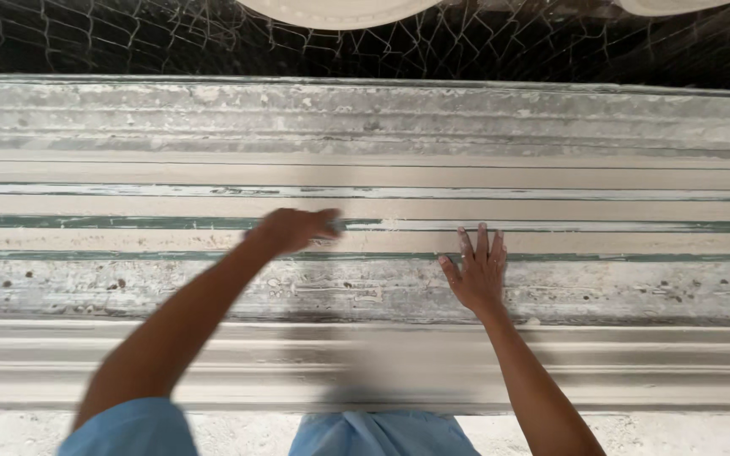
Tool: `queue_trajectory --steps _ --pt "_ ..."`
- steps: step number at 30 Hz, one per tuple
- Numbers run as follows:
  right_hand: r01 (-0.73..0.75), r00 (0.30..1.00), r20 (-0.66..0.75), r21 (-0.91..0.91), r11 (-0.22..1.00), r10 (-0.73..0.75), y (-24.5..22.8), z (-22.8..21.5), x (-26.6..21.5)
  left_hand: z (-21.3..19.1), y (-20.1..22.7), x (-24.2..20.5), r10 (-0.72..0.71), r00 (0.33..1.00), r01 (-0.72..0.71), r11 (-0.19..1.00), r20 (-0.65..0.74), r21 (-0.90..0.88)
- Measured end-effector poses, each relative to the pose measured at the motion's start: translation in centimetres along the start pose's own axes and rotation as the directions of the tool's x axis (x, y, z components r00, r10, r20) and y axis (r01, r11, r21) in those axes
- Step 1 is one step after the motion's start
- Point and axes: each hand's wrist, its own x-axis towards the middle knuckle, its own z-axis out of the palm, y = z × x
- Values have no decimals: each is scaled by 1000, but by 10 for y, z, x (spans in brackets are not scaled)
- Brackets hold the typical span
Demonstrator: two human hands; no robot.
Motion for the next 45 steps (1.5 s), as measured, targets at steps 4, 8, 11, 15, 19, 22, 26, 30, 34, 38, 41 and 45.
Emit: queue_trajectory --steps 4,8,11,15,19,22,26,30,34,38,41,45 --pt "-73 985 154 -72 995 84 2 7 9 -5 -37 -34 -45 998 43 998 45 43" --pt "-131 950 277 -53 990 140 3 -1 10 3 20 34 172 985 -171 985 -26 33" --pt "-152 936 314 -54 987 161 2 -9 14 5 61 77 171 980 -173 985 -103 -4" --pt "-158 937 310 -45 986 164 0 -11 9 5 32 36 138 990 -137 989 -26 58" --pt "-160 937 296 -113 981 187 -3 -8 13 4 -10 -10 46 998 -51 994 53 97" --pt "-157 937 292 -143 977 194 -1 -5 8 13 11 18 166 984 -156 978 -65 136" --pt "-140 954 249 -133 981 169 -4 -4 10 12 71 82 235 941 -228 972 -244 55" --pt "-156 949 257 -127 980 185 2 -5 6 -3 70 69 218 969 -211 975 -113 70" --pt "-97 976 180 -143 985 122 7 10 8 -14 6 7 81 994 -93 981 75 171" --pt "-98 980 160 -127 987 118 10 18 2 -1 15 30 102 993 -109 985 59 134" --pt "-105 981 150 -137 985 125 6 9 4 9 77 98 306 932 -297 952 -194 73" --pt "-138 954 251 -110 984 162 -1 -10 12 1 128 146 329 937 -312 940 -121 139"
